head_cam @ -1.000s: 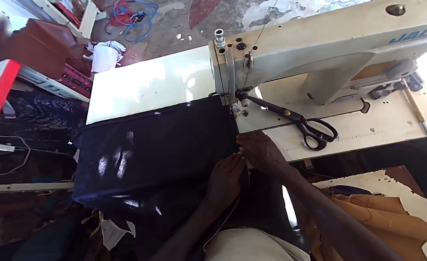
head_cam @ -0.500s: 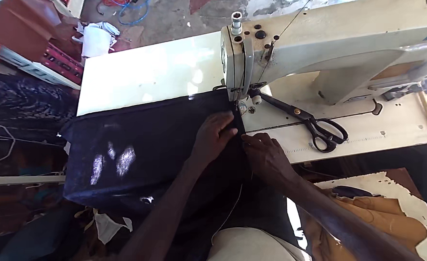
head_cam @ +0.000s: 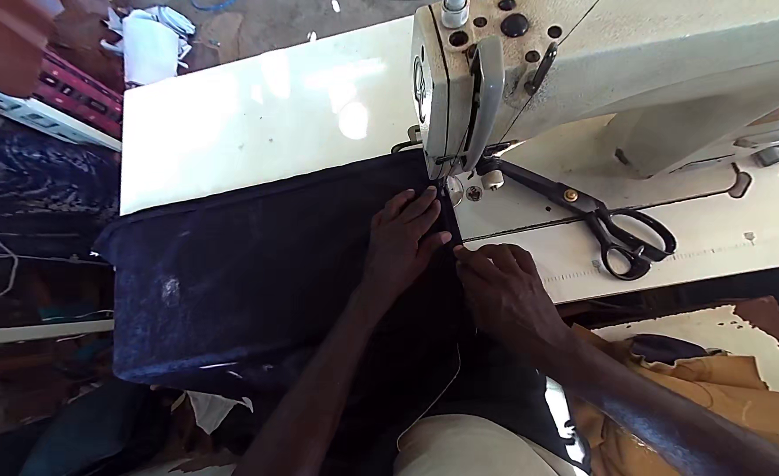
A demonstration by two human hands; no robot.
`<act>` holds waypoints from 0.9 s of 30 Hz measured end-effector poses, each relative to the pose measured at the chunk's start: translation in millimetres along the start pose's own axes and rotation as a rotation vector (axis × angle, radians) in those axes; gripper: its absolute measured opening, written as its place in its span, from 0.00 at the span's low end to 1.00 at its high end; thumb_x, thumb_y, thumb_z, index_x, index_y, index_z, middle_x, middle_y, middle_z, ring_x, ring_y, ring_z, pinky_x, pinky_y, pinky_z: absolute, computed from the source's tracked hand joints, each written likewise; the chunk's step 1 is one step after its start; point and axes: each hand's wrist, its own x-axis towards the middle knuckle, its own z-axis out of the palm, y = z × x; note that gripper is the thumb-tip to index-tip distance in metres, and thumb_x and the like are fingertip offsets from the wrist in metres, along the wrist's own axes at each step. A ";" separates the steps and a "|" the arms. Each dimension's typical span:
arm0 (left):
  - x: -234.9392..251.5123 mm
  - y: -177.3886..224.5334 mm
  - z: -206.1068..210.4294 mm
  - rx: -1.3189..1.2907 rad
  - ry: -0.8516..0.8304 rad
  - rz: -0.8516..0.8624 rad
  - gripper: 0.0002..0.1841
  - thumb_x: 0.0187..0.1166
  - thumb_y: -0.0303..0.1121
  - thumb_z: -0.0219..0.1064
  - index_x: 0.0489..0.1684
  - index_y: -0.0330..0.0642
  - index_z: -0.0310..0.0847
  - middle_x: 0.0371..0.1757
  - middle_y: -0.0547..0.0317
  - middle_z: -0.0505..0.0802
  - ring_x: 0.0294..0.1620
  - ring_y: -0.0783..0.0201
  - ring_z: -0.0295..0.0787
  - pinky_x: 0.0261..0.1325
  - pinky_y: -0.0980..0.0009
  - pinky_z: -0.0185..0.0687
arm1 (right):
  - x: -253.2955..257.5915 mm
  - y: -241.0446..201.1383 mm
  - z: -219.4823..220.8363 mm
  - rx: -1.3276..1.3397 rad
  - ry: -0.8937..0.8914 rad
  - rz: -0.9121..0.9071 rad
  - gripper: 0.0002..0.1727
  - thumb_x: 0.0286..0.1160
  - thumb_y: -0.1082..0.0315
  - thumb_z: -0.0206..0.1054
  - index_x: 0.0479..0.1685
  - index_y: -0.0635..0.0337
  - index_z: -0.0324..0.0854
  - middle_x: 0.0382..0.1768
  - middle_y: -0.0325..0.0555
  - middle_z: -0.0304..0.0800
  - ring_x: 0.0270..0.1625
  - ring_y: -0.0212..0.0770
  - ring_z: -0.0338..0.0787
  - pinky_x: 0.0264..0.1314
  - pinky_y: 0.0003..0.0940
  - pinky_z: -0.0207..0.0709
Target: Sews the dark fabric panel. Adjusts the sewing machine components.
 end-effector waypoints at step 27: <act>30.1 -17.8 -3.3 0.013 0.006 0.006 0.28 0.87 0.59 0.56 0.75 0.53 0.84 0.84 0.65 0.79 0.90 0.50 0.61 0.82 0.40 0.56 | 30.9 12.4 0.2 -0.012 -0.010 -0.004 0.15 0.83 0.68 0.55 0.53 0.60 0.88 0.70 0.48 0.84 0.69 0.56 0.82 0.71 0.59 0.70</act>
